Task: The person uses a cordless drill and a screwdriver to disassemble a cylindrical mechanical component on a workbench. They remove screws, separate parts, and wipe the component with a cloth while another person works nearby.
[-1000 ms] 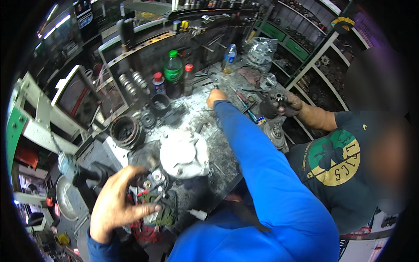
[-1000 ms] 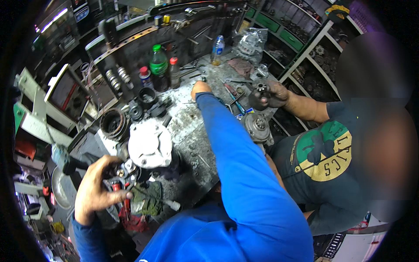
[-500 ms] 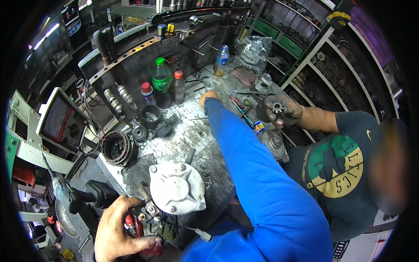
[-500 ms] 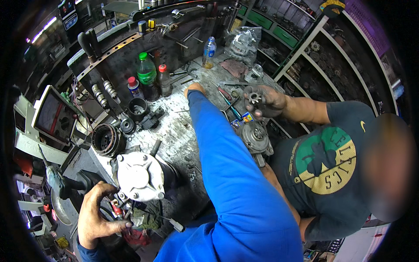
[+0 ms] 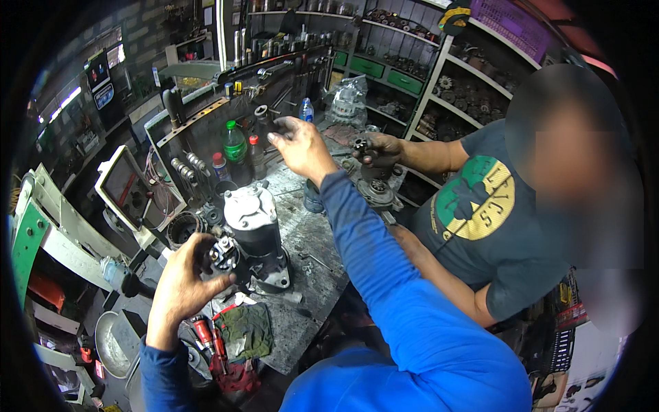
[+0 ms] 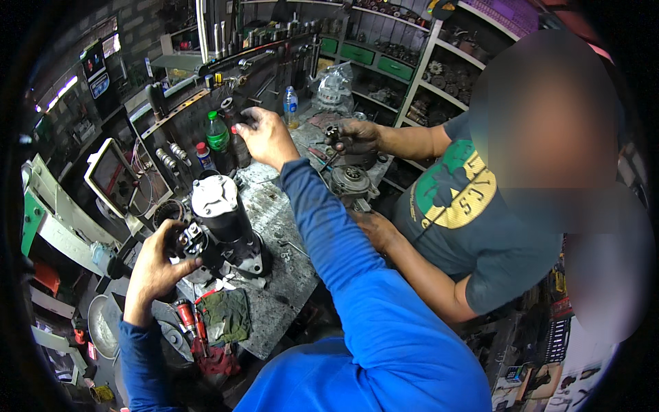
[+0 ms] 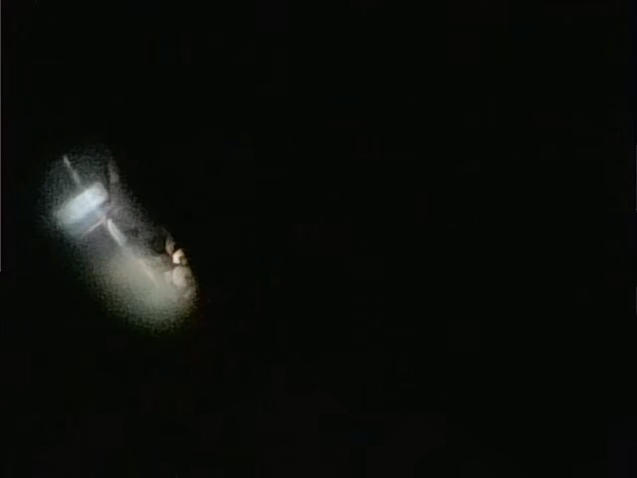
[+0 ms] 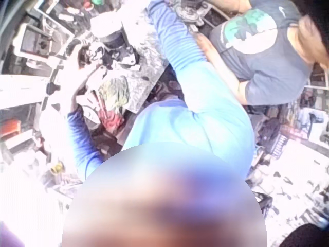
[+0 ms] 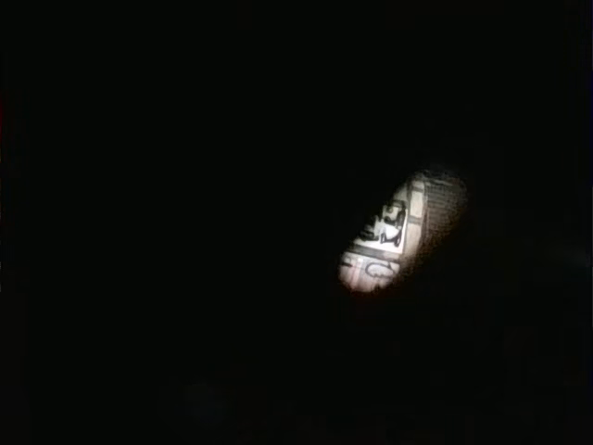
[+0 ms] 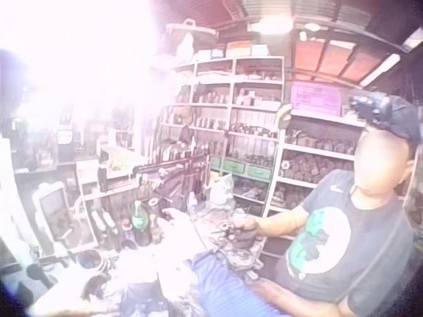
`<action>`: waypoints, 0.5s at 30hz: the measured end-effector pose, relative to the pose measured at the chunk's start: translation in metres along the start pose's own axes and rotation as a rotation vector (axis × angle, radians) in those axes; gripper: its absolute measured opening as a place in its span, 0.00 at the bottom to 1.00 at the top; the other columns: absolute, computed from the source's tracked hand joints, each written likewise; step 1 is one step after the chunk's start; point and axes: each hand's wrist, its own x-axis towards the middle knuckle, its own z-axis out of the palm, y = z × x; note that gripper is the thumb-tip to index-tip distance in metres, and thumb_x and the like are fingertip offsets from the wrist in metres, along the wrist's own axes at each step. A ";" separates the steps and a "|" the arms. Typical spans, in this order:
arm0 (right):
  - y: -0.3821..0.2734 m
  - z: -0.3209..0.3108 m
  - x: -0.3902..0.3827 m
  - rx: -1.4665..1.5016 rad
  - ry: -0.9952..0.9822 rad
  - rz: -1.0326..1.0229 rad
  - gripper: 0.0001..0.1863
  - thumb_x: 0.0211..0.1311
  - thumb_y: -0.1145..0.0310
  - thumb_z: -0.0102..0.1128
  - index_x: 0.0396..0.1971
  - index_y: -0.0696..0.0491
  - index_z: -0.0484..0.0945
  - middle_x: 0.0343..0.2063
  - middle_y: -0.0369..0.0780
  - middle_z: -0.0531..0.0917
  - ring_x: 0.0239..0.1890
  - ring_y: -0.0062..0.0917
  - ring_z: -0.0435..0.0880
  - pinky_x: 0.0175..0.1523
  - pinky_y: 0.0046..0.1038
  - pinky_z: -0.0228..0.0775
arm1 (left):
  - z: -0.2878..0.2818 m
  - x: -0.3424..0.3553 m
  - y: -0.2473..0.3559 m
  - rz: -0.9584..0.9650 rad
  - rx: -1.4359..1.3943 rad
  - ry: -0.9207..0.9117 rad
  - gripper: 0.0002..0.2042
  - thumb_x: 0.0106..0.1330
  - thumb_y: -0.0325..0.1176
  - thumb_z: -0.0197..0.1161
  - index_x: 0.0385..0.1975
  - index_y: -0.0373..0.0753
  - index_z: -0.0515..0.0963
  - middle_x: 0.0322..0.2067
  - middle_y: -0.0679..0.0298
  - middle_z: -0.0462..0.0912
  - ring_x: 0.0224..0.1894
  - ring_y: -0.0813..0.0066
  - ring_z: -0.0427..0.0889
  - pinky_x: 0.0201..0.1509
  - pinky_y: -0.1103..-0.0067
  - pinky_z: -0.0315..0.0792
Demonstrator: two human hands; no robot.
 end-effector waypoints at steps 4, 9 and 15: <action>-0.069 -0.033 -0.083 0.118 -0.012 0.200 0.20 0.74 0.68 0.64 0.62 0.60 0.78 0.42 0.48 0.90 0.38 0.27 0.90 0.38 0.27 0.82 | 0.002 -0.005 0.003 0.157 0.123 0.156 0.38 0.46 0.37 0.84 0.59 0.37 0.73 0.47 0.54 0.81 0.46 0.58 0.84 0.52 0.66 0.81; -0.114 -0.058 -0.209 1.133 -0.037 0.591 0.21 0.73 0.76 0.51 0.64 0.55 0.75 0.51 0.51 0.85 0.29 0.27 0.87 0.27 0.27 0.77 | 0.007 -0.007 -0.002 0.261 0.098 0.188 0.38 0.47 0.36 0.83 0.60 0.38 0.71 0.51 0.53 0.78 0.57 0.52 0.81 0.63 0.63 0.76; -0.149 -0.035 -0.280 0.449 -0.173 0.496 0.28 0.69 0.83 0.58 0.68 0.54 0.69 0.51 0.39 0.81 0.37 0.20 0.83 0.40 0.23 0.76 | 0.014 -0.001 -0.017 0.145 -0.017 0.012 0.41 0.50 0.40 0.84 0.65 0.36 0.71 0.62 0.49 0.78 0.65 0.55 0.79 0.71 0.65 0.72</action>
